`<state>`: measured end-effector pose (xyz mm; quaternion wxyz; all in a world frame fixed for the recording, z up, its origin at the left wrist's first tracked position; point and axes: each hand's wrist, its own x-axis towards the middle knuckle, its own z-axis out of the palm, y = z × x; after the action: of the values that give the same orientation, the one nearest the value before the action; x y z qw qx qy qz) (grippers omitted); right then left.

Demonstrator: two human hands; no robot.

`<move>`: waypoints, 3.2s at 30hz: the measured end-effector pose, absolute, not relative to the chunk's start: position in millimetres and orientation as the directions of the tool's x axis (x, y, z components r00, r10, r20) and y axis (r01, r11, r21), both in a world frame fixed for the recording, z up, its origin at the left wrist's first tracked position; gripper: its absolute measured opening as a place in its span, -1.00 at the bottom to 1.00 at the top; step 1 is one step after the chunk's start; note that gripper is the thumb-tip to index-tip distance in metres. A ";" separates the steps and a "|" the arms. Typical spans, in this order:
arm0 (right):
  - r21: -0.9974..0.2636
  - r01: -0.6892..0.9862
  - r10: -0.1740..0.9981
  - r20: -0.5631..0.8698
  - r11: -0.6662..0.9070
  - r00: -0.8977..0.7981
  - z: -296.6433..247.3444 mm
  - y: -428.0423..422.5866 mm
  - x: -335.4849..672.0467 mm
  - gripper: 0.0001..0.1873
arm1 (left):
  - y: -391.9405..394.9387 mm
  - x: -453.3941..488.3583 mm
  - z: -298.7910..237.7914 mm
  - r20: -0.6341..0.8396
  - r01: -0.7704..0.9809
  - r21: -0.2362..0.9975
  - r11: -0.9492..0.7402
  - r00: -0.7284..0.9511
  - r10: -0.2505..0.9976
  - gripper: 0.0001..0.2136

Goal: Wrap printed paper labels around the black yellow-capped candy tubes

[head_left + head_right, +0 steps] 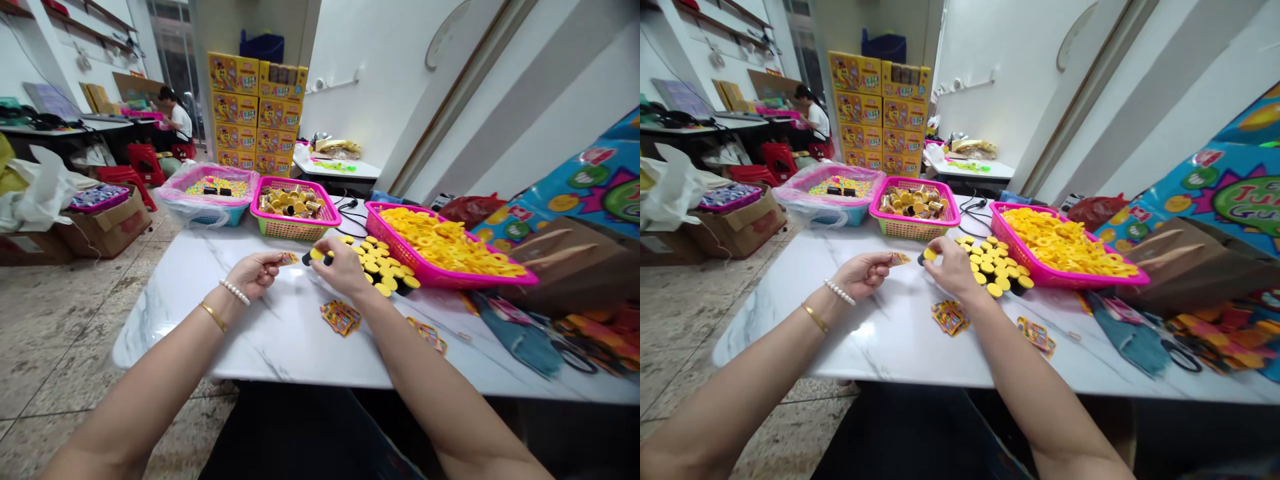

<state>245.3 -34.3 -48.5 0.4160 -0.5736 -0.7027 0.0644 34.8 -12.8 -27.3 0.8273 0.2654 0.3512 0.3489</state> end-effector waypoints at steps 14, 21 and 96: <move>-0.984 -0.160 0.990 0.058 0.077 0.125 -47.4 -45.3 216.8 -0.62 | -13.2 36.2 -28.3 -0.361 -0.462 0.614 0.640 0.557 0.748 -0.83; -0.903 0.207 0.911 0.401 0.376 0.098 -52.3 -53.1 209.3 -0.70 | -8.8 36.8 -33.8 -0.378 -0.521 0.609 0.598 0.473 0.796 -0.79; -0.070 0.997 0.910 0.413 0.017 0.014 -8.4 -26.9 285.2 -0.72 | -22.5 43.0 -50.8 -0.250 -0.086 0.928 0.363 0.579 0.776 -0.69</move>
<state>285.2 -26.9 -8.4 0.1753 -0.6901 -0.6911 -0.1241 43.0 -22.5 -50.8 0.7449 0.4842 0.3561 0.2895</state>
